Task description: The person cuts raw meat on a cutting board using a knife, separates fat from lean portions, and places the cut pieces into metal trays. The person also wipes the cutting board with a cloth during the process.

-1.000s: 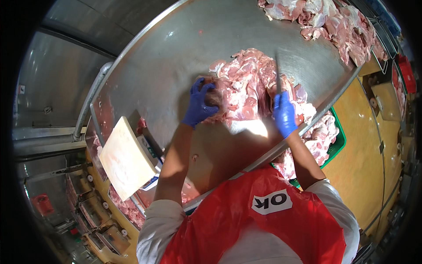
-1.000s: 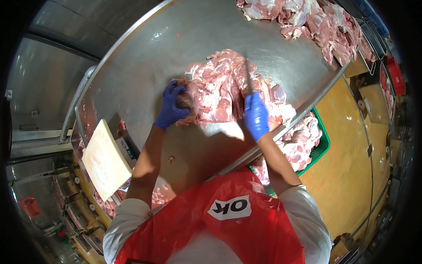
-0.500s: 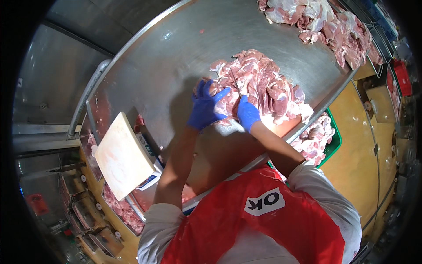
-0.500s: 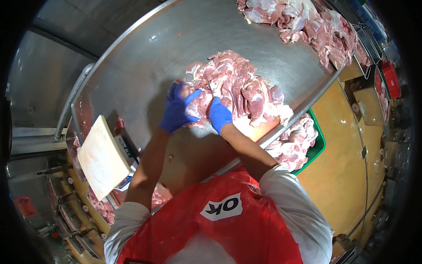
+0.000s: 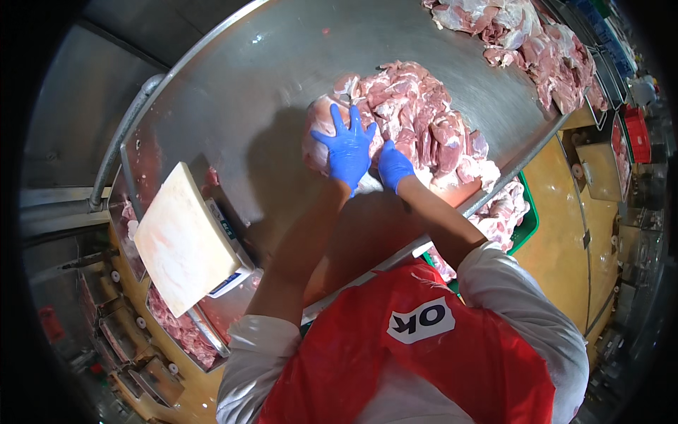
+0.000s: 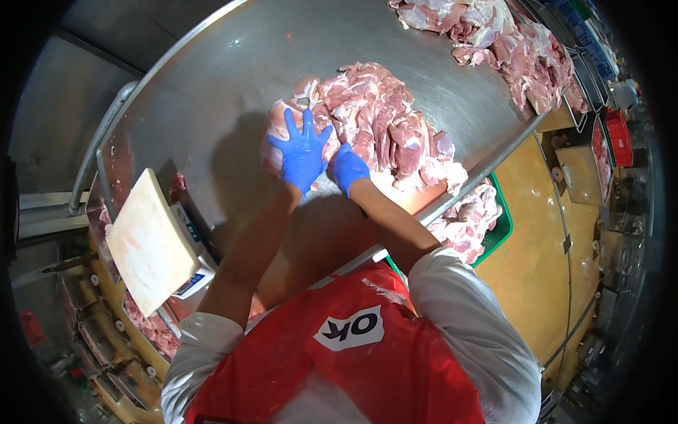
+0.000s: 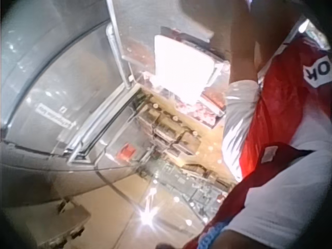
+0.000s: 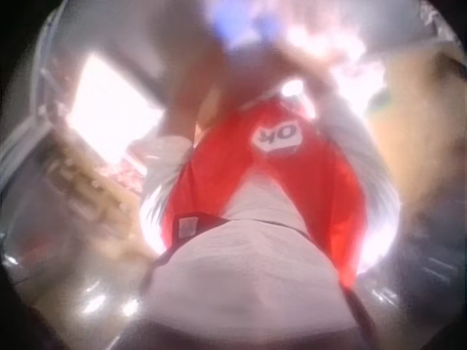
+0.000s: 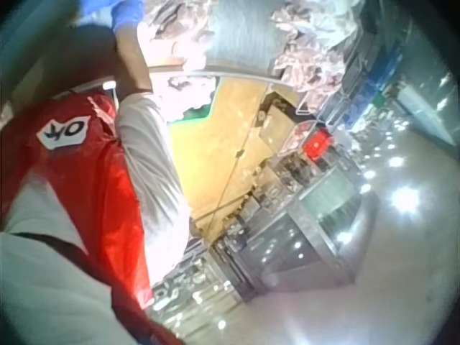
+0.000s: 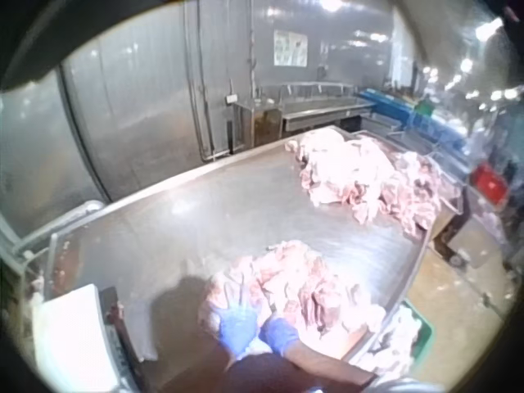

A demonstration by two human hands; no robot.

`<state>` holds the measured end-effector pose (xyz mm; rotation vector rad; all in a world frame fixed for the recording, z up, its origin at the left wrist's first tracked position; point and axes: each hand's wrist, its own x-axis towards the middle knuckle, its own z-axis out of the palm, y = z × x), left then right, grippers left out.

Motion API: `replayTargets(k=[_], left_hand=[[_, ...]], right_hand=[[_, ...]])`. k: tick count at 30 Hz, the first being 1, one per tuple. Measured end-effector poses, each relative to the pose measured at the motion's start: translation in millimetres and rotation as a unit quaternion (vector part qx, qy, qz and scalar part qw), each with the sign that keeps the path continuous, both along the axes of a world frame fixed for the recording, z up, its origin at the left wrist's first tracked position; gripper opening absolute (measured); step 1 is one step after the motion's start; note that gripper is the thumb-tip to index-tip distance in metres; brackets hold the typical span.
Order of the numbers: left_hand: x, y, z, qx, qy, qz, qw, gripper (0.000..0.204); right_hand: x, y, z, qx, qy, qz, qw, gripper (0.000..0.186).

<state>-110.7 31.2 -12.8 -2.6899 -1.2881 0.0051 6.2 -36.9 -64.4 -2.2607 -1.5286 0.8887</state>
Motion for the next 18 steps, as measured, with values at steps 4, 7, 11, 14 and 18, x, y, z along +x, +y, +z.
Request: replayTargets(k=[4,7,11,14,18], left_hand=[[-17.9,18.2,-18.7,0.059,-0.029,-0.064,0.996,0.039],[-34.0,36.9,-26.3,0.072,-0.049,-0.084,0.993,0.029],[-46.4,37.9,-26.4,0.081,-0.104,-0.057,0.990,0.031],[-51.0,43.4,-26.2,0.028,-0.244,-0.040,0.968,0.053],[-59.7,44.0,-48.3,0.071,-0.168,-0.019,0.983,0.051]], right_hand=[[-13.1,-99.2,-50.0,-0.081,-0.006,0.069,0.994,0.027],[-22.9,-149.6,-11.0,-0.094,0.048,0.026,0.994,0.028],[-12.8,-65.7,36.4,-0.031,0.071,0.025,0.997,0.024],[-11.6,42.3,23.3,-0.004,-0.008,0.023,1.000,0.030],[-21.4,110.5,14.6,-0.061,-0.052,0.116,0.990,0.042]])
